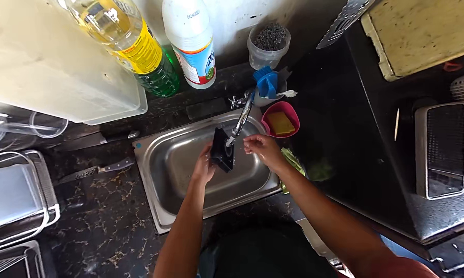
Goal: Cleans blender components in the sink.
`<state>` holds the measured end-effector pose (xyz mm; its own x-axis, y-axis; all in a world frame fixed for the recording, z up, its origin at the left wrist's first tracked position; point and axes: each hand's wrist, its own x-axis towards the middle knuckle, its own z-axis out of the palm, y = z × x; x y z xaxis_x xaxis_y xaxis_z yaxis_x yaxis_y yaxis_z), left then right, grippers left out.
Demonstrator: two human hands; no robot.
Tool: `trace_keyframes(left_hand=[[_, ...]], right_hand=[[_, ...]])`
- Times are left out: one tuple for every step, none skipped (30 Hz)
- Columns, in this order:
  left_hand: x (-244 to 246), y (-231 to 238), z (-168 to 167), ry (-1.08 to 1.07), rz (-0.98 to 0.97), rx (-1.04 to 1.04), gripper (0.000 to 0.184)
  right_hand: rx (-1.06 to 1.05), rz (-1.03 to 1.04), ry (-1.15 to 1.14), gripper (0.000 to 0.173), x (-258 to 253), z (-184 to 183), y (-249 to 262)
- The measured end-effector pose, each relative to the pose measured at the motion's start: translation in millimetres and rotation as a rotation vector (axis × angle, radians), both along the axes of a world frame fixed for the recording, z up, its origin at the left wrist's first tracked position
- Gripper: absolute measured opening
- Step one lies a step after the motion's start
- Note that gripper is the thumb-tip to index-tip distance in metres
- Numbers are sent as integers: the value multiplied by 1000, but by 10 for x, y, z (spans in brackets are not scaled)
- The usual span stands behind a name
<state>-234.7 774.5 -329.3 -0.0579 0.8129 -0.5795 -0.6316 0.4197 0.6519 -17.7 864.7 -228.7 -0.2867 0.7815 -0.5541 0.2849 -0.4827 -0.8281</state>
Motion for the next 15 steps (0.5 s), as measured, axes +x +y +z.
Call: trace_keyframes(left_hand=[[8, -64, -39, -192, 93, -58, 42], [25, -113, -82, -348, 163, -80, 50], [62, -143, -101, -443, 204, -95, 55], [108, -166, -120, -502, 229, -109, 60], [154, -189, -139, -546, 239, -122, 65], [189, -209, -168, -588, 242, -154, 70], [214, -217, -182, -635, 240, -194, 77], [233, -222, -202, -681, 229, -229, 83], [254, -220, -226, -707, 210, -255, 87], [277, -204, -242, -706, 178, -268, 88], [305, -165, -236, -662, 135, -272, 86], [330, -107, -211, -605, 91, -266, 82], [360, -29, -168, -548, 57, -258, 75], [393, 58, -116, -480, 33, -246, 68], [425, 137, -77, -406, 13, -220, 61]], right_hand=[[-6, 9, 20, 22, -31, 21, 38], [8, 21, 20, 21, -57, 46, 72], [50, 46, -10, 18, -77, 83, 105], [115, 76, -67, 15, -86, 118, 139], [189, 100, -138, 12, -88, 154, 173], [251, 112, -196, 10, -86, 194, 212], [292, 113, -229, 12, -87, 231, 258], [317, 108, -241, 13, -86, 265, 304], [331, 103, -237, 15, -83, 296, 346], [341, 98, -227, 17, -74, 313, 385], [354, 84, -223, 19, -71, 319, 421], [374, 64, -242, 18, -77, 335, 448], [400, 48, -287, 17, -85, 363, 467], [421, 43, -344, 16, -93, 409, 482], [433, 54, -394, 15, -102, 458, 497]])
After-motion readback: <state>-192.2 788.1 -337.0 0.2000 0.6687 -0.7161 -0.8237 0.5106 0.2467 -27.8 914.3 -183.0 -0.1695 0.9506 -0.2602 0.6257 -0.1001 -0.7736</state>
